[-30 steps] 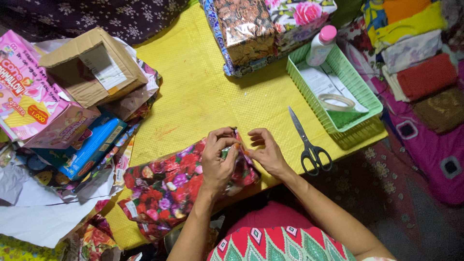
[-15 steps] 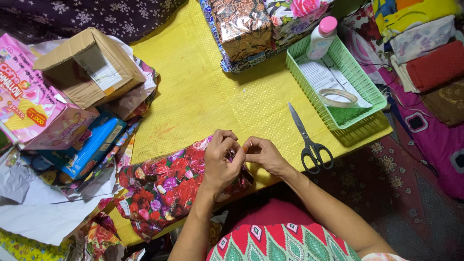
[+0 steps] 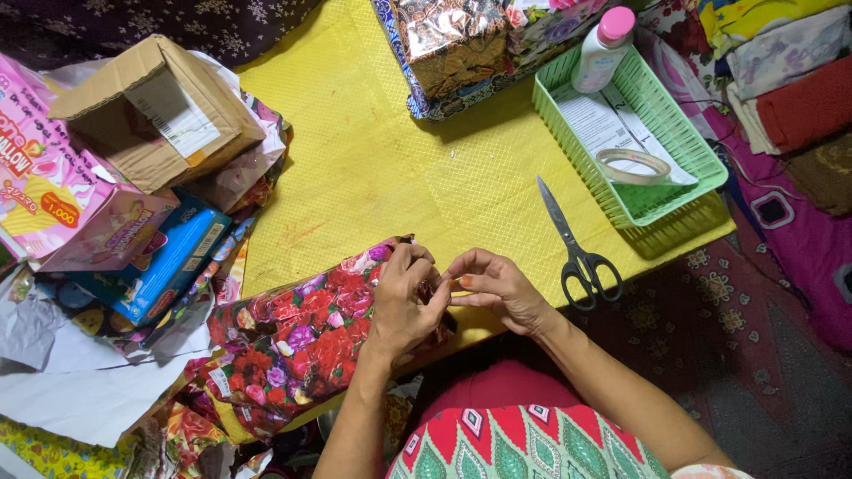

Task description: The person folds a floral-patterned wrapping paper around a rectangular item on a yellow table, then uses scissors to cut a piece of clear tape and secures the package. The wrapped item is placed on the table among other wrapped packages.

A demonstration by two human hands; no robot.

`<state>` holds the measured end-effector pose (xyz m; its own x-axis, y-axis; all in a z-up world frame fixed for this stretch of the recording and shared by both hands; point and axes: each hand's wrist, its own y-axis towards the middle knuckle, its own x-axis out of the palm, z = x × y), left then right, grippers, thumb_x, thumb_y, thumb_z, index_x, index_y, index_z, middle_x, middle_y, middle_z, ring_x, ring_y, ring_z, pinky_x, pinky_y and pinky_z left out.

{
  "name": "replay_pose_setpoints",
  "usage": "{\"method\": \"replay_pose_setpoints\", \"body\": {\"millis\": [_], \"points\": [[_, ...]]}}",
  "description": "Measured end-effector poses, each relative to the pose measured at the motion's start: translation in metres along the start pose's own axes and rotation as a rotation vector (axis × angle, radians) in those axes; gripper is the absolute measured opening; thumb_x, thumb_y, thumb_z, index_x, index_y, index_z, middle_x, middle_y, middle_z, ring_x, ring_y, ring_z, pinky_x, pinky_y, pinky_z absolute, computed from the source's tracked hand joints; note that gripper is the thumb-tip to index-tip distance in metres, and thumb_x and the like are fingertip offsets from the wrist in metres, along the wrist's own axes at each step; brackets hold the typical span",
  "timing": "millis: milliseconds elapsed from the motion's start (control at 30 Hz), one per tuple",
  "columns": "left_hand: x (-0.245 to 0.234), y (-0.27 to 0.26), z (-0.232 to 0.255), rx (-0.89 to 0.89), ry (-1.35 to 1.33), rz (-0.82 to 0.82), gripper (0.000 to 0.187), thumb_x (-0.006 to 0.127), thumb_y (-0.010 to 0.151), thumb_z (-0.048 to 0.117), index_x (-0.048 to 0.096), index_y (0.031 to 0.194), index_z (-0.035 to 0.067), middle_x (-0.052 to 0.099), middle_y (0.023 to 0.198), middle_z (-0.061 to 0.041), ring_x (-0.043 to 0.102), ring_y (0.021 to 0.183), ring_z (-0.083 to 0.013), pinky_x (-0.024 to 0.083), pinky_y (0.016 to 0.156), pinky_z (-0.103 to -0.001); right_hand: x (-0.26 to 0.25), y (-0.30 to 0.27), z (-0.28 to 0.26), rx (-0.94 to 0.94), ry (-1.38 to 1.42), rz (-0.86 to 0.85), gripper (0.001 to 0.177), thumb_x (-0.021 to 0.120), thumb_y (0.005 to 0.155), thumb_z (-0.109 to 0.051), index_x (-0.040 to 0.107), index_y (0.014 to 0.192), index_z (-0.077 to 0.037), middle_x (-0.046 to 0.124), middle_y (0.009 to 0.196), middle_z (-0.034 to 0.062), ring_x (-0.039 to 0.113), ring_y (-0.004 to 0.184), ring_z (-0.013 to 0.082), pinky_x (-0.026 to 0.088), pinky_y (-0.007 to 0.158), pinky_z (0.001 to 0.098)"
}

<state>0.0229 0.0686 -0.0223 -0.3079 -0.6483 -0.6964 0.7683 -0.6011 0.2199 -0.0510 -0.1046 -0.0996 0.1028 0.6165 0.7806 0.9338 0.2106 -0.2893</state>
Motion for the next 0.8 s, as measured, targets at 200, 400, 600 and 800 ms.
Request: {"method": "replay_pose_setpoints", "body": {"millis": [200,400,600,800], "points": [[-0.002,-0.002,-0.004,0.018,-0.034,0.006,0.017,0.077,0.076,0.007,0.061,0.080,0.001,0.061,0.100,-0.013,0.062,0.093,-0.0297,0.050,0.083,-0.040,-0.007,0.008,0.017,0.008,-0.097,0.101,0.017,0.068,0.096,-0.019,0.069,0.104,-0.003,0.072,0.102,0.0051,0.069,0.097,0.0145,0.062,0.088,0.0360],[-0.001,-0.003,0.000,-0.009,0.156,0.120,0.016,0.074,0.077,0.008,0.061,0.078,0.000,0.061,0.105,-0.016,0.060,0.098,-0.0321,0.048,0.086,-0.044,-0.008,0.020,0.035,0.129,-0.028,0.131,0.017,0.068,0.095,-0.021,0.067,0.099,-0.004,0.070,0.097,0.0056,0.072,0.090,0.0172,0.062,0.078,0.0359],[0.001,-0.005,-0.001,-0.014,0.345,0.322,0.008,0.070,0.072,0.009,0.069,0.072,0.002,0.061,0.103,-0.013,0.054,0.105,-0.0328,0.037,0.102,-0.054,-0.006,0.035,0.051,0.061,-0.041,0.028,0.014,0.070,0.099,-0.013,0.067,0.101,0.000,0.066,0.093,0.0033,0.063,0.081,0.0086,0.054,0.073,0.0230],[0.001,-0.010,-0.007,-0.078,0.346,0.302,0.011,0.069,0.077,0.008,0.067,0.071,-0.001,0.062,0.106,-0.014,0.054,0.108,-0.0338,0.040,0.102,-0.049,-0.003,0.043,0.060,0.130,-0.006,0.030,0.012,0.073,0.093,-0.011,0.067,0.095,-0.001,0.062,0.080,-0.0003,0.052,0.065,0.0040,0.045,0.058,0.0188]]}}
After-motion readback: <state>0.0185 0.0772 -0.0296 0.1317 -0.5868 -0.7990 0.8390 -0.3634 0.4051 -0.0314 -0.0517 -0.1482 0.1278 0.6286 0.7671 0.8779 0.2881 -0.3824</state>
